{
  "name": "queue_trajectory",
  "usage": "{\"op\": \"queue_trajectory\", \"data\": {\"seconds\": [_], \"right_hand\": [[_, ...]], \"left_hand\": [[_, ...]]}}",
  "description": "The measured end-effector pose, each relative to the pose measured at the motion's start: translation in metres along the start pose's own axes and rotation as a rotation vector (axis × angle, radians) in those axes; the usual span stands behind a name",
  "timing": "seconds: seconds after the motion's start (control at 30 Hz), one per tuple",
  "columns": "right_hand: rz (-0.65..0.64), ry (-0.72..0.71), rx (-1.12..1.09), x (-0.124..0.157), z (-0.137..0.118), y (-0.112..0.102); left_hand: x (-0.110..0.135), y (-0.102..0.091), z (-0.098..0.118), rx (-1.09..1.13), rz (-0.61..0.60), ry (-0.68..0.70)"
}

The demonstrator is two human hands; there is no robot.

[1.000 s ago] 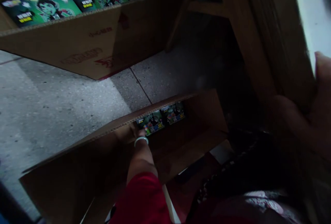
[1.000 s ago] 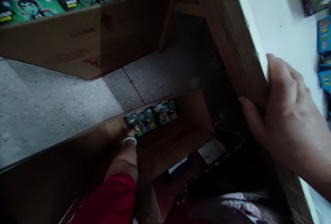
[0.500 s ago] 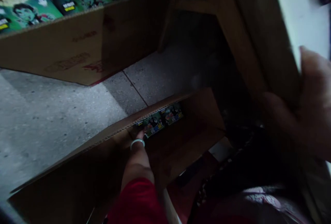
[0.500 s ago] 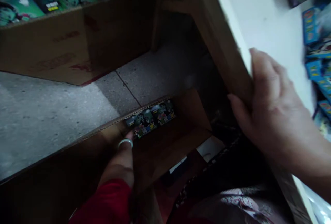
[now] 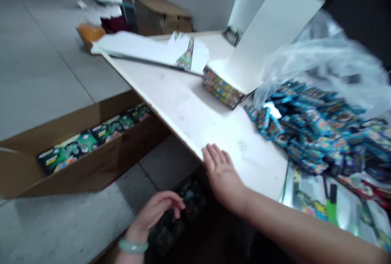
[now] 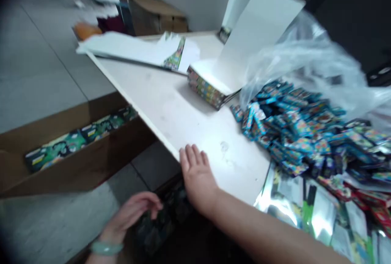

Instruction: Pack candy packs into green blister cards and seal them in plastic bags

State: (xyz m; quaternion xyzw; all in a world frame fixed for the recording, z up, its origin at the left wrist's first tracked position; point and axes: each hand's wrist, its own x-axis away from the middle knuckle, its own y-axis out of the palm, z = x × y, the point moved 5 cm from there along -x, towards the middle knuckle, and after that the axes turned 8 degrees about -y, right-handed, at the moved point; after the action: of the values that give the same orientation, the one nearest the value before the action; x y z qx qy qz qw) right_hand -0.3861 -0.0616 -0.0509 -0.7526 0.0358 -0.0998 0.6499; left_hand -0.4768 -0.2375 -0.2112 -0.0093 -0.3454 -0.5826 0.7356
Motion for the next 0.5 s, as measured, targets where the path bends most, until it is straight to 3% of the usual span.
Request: {"op": "queue_trajectory", "data": {"seconds": [0.07,0.1,0.17,0.2,0.23,0.27,0.37,0.43,0.5], "right_hand": [[-0.044,-0.014,-0.074,-0.006,-0.001,0.000],[-0.050,-0.026,-0.101,-0.008,-0.002,0.000],[-0.037,-0.033,-0.138,-0.010,-0.003,-0.002],[-0.033,-0.035,-0.154,-0.011,-0.004,-0.003],[-0.027,-0.035,-0.173,-0.011,-0.004,-0.005],[-0.018,-0.039,-0.199,-0.010,-0.005,-0.007],[0.079,-0.083,-0.320,0.002,-0.004,-0.018],[0.182,-0.167,-0.409,0.018,-0.002,-0.024],[0.255,-0.287,-0.474,0.041,0.000,-0.024]], "left_hand": [[0.018,0.004,0.108,0.020,0.015,0.536],[0.024,0.012,0.160,-0.060,0.097,0.725],[0.020,0.045,0.252,-0.315,0.374,0.947],[0.008,0.071,0.290,-0.520,0.511,0.989],[-0.014,0.102,0.319,-0.840,0.565,0.944],[-0.041,0.132,0.339,-1.192,0.614,0.853],[-0.107,0.187,0.370,-1.492,0.617,0.753],[-0.132,0.202,0.375,-1.640,0.595,0.687],[-0.140,0.206,0.383,-1.756,0.580,0.638]]}}
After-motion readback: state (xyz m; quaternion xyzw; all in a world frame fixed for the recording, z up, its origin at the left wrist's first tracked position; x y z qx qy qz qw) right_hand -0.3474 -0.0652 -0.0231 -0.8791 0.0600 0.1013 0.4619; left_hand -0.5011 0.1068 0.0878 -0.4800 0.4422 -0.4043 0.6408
